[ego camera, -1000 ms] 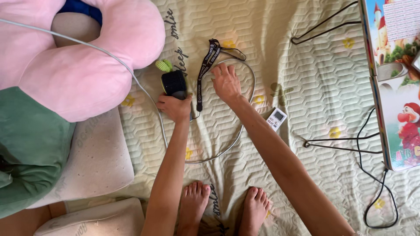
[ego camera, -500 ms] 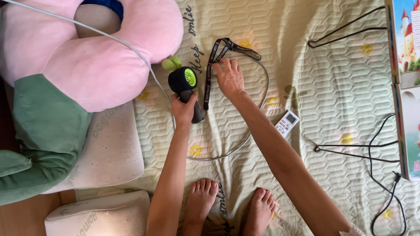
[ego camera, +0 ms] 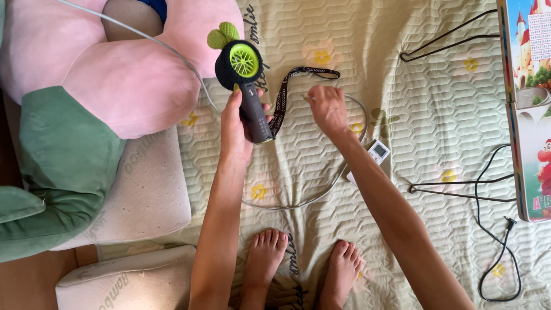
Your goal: The person sits on a bed and inserts batteries into the compartment of a white remote-like device, closing its cover. They then plug a charging cable into a laptop, plug a power adapter into a wall socket, and connect a cable to a small handheld fan.
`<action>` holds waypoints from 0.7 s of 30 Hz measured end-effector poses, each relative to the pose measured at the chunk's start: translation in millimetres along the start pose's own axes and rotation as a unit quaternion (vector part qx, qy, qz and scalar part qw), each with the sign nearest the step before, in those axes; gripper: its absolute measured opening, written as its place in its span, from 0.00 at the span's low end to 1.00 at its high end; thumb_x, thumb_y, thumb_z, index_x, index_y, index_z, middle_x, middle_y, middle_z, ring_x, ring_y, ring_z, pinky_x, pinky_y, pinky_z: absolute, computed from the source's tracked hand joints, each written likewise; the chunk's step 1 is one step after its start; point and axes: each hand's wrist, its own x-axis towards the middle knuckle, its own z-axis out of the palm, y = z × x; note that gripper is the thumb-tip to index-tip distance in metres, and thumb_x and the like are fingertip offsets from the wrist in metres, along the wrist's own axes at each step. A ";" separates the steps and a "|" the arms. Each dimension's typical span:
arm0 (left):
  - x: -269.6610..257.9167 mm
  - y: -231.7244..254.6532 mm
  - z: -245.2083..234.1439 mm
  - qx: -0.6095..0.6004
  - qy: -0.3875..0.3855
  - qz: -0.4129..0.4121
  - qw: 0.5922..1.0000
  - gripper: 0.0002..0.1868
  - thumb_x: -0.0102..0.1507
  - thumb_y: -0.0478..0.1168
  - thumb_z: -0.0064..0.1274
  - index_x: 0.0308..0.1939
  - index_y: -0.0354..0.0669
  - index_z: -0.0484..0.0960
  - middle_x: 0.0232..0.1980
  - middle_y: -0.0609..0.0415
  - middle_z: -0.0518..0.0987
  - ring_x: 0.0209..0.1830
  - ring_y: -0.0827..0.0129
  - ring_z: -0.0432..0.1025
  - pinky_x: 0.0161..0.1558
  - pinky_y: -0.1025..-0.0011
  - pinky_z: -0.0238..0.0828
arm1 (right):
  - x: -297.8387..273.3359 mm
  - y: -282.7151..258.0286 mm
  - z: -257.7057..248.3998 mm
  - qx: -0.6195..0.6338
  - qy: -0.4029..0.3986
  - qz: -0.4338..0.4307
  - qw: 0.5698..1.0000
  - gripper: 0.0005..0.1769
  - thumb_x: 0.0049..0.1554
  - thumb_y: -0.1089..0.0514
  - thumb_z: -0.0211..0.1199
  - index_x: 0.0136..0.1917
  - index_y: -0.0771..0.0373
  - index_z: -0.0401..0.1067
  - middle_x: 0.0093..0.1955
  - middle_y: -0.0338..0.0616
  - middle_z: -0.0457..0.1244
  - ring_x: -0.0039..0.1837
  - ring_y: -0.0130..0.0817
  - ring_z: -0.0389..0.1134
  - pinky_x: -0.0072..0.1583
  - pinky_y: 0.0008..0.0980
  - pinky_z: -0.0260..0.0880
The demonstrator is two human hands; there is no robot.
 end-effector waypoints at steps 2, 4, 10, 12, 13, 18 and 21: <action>-3.8 2.0 6.9 -0.005 -0.026 0.017 1.000 0.24 0.71 0.53 0.44 0.62 0.38 0.72 0.54 0.50 0.80 0.43 0.67 0.78 0.42 0.64 0.82 | 8.4 -13.7 -33.6 0.104 0.010 0.073 0.992 0.08 0.64 0.66 0.66 0.53 0.68 0.68 0.42 0.47 0.71 0.43 0.40 0.72 0.62 0.47 0.66; -6.4 1.9 14.4 0.007 -0.039 0.035 0.999 0.24 0.73 0.52 0.42 0.64 0.38 0.72 0.56 0.50 0.80 0.44 0.66 0.78 0.43 0.65 0.81 | 21.4 -37.7 -66.3 0.168 0.062 0.057 0.982 0.07 0.63 0.68 0.65 0.54 0.67 0.70 0.46 0.48 0.71 0.47 0.40 0.73 0.57 0.40 0.70; -16.6 -0.1 31.3 0.080 -0.029 0.055 0.995 0.23 0.74 0.50 0.41 0.67 0.40 0.71 0.54 0.51 0.81 0.42 0.69 0.78 0.41 0.70 0.80 | 53.5 -110.1 -140.7 0.233 0.104 0.018 0.967 0.08 0.62 0.69 0.71 0.53 0.66 0.74 0.49 0.46 0.69 0.49 0.38 0.73 0.53 0.33 0.75; -21.4 0.7 34.8 0.097 -0.036 0.070 0.992 0.23 0.73 0.49 0.42 0.67 0.41 0.70 0.53 0.53 0.81 0.41 0.71 0.78 0.39 0.71 0.79 | 58.7 -122.0 -153.5 0.209 0.107 -0.014 0.972 0.09 0.60 0.69 0.72 0.52 0.66 0.75 0.50 0.45 0.68 0.51 0.39 0.72 0.53 0.34 0.74; -23.2 1.3 36.4 0.112 -0.035 0.080 0.990 0.23 0.74 0.50 0.43 0.67 0.40 0.70 0.52 0.53 0.81 0.40 0.72 0.78 0.38 0.73 0.78 | 60.3 -125.6 -157.5 0.189 0.115 -0.038 0.975 0.09 0.59 0.70 0.73 0.52 0.66 0.76 0.50 0.45 0.68 0.52 0.41 0.71 0.53 0.35 0.73; -28.6 1.5 41.3 0.171 -0.050 0.120 0.977 0.24 0.76 0.52 0.45 0.68 0.37 0.71 0.42 0.54 0.79 0.37 0.75 0.76 0.36 0.76 0.75 | 61.7 -129.9 -161.8 0.145 0.131 -0.089 0.977 0.11 0.56 0.70 0.75 0.50 0.65 0.77 0.50 0.44 0.68 0.52 0.41 0.68 0.54 0.38 0.72; -29.3 -1.9 42.9 0.201 -0.046 0.143 0.968 0.25 0.74 0.52 0.46 0.68 0.37 0.70 0.42 0.56 0.79 0.35 0.76 0.75 0.34 0.77 0.74 | 58.5 -126.1 -163.0 0.139 0.141 -0.089 0.976 0.11 0.56 0.70 0.76 0.51 0.65 0.78 0.49 0.44 0.68 0.51 0.41 0.68 0.53 0.38 0.71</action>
